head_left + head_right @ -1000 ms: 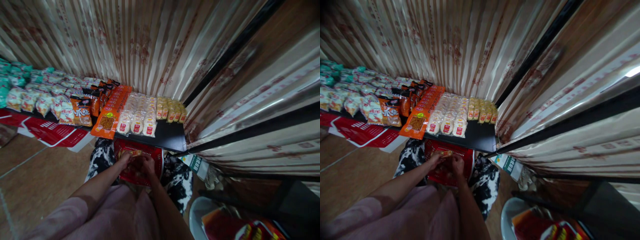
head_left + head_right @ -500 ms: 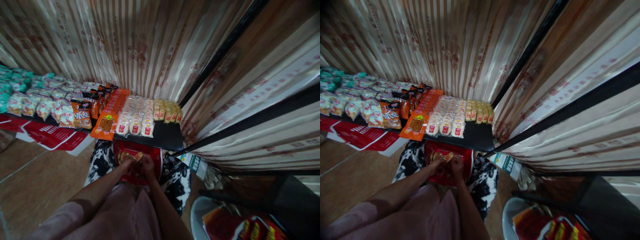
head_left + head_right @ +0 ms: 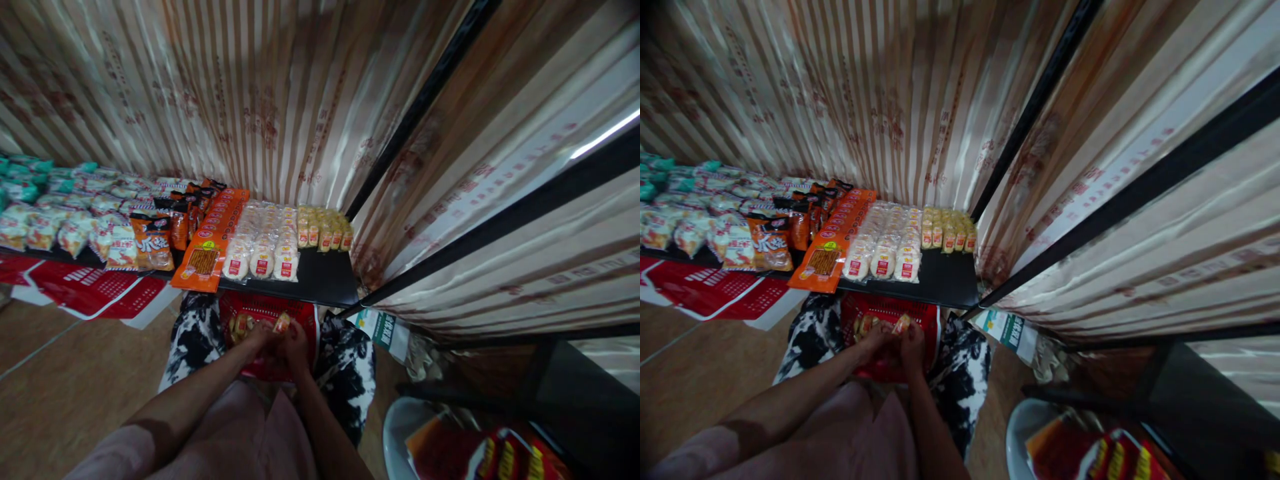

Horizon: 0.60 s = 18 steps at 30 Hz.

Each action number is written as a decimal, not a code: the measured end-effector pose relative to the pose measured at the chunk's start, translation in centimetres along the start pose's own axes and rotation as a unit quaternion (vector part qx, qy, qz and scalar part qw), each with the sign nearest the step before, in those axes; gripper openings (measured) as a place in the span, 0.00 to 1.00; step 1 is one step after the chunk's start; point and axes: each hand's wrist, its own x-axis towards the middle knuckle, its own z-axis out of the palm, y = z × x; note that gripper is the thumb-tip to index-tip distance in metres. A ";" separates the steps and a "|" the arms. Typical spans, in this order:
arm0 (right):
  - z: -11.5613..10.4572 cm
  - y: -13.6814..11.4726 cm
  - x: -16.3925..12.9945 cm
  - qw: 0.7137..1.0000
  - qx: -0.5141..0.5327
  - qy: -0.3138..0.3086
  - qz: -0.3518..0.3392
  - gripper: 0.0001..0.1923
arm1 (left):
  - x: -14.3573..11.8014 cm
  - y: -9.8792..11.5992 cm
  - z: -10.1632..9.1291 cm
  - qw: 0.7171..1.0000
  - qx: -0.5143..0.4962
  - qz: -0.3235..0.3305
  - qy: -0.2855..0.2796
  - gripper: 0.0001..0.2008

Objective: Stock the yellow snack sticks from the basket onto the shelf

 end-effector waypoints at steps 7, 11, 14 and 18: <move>-1.0 -1.6 -0.5 0.998 0.061 -0.034 0.000 0.19 | -0.8 1.1 1.3 0.998 -0.018 0.051 -0.017 0.13; -1.5 -2.4 -0.3 0.999 0.046 -0.019 -0.022 0.20 | -0.3 1.2 2.0 0.998 0.005 0.063 -0.012 0.15; -1.8 -3.0 0.1 0.999 0.034 -0.015 -0.036 0.20 | -0.1 1.4 2.6 0.998 0.001 0.068 -0.018 0.14; -2.2 -3.4 0.5 0.999 0.006 -0.011 -0.029 0.20 | -0.2 2.3 3.5 0.997 0.012 0.077 -0.020 0.14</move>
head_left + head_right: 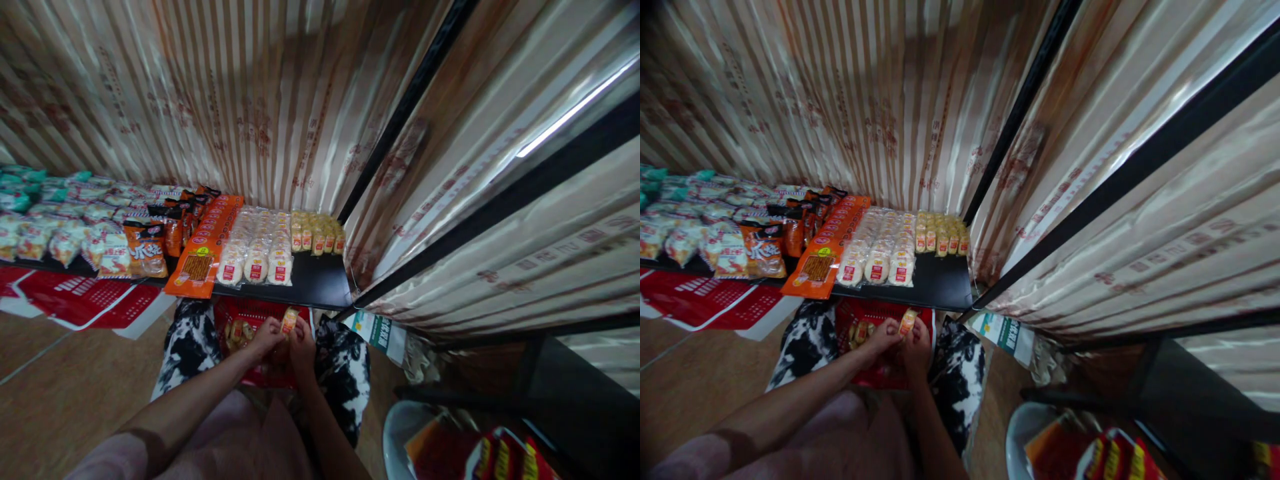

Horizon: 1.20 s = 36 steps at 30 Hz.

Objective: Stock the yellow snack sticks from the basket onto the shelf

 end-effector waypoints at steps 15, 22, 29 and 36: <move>-1.7 -4.9 1.1 0.989 -0.107 0.060 -0.086 0.21 | -0.2 3.8 2.9 0.999 0.001 0.046 0.017 0.07; -2.2 -6.0 2.5 0.983 -0.123 0.075 -0.117 0.20 | 0.3 5.6 3.6 0.995 0.069 0.071 0.034 0.08; -2.2 -5.8 4.8 0.983 -0.120 0.078 -0.113 0.22 | 1.7 7.0 4.5 0.985 0.127 0.103 0.054 0.06; -2.0 -5.9 6.8 0.985 -0.101 0.077 -0.118 0.21 | 3.2 7.8 5.8 0.987 0.113 0.093 0.064 0.07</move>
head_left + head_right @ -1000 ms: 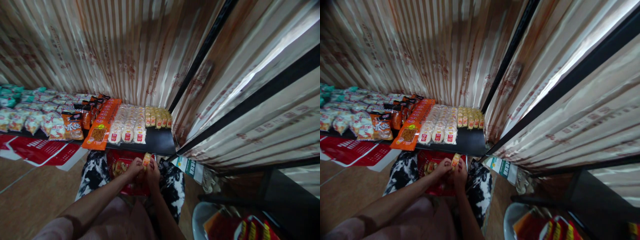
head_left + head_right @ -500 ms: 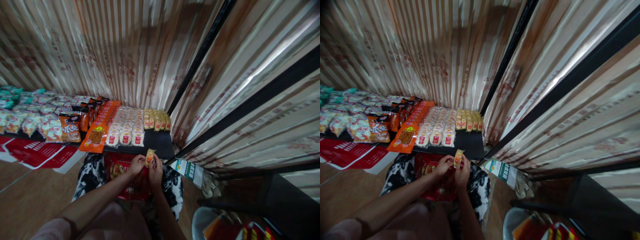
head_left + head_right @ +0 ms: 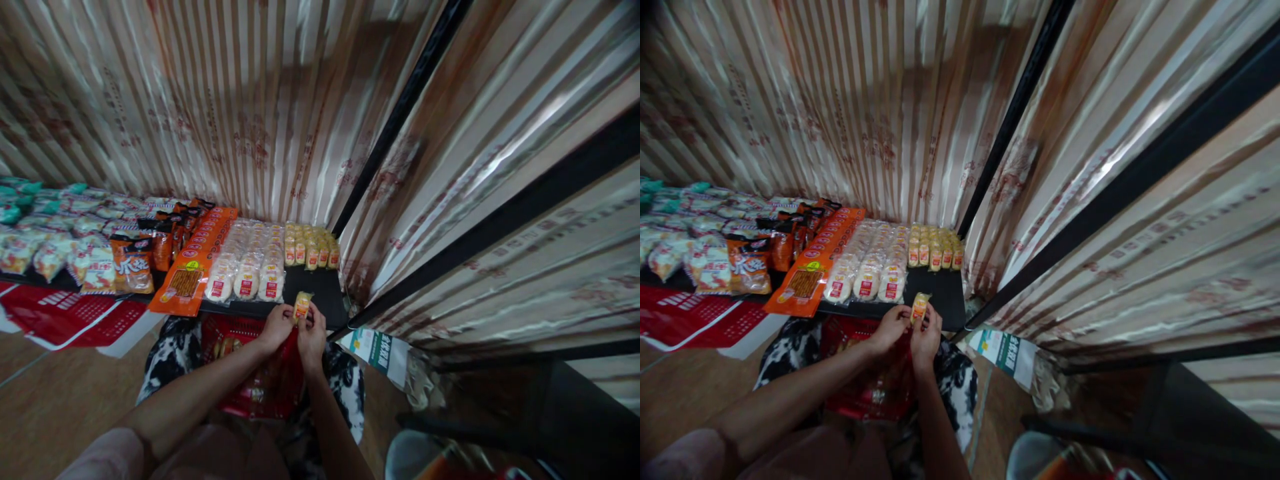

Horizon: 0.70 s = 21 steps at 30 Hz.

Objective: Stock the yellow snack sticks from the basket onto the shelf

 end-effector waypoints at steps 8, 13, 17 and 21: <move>0.6 0.3 1.5 1.000 -0.009 -0.002 0.003 0.19 | 1.2 0.3 0.8 1.000 -0.005 0.008 0.007 0.09; 1.0 0.4 2.7 1.000 -0.012 -0.004 -0.004 0.19 | 2.1 1.0 1.2 1.000 -0.002 0.017 0.019 0.09; 1.4 0.7 3.4 0.999 -0.046 0.008 -0.023 0.20 | 2.8 1.3 1.7 0.998 0.038 0.024 0.044 0.07; 1.6 0.7 4.0 0.992 -0.116 0.020 -0.050 0.20 | 3.2 1.8 2.0 0.995 0.082 0.018 0.060 0.04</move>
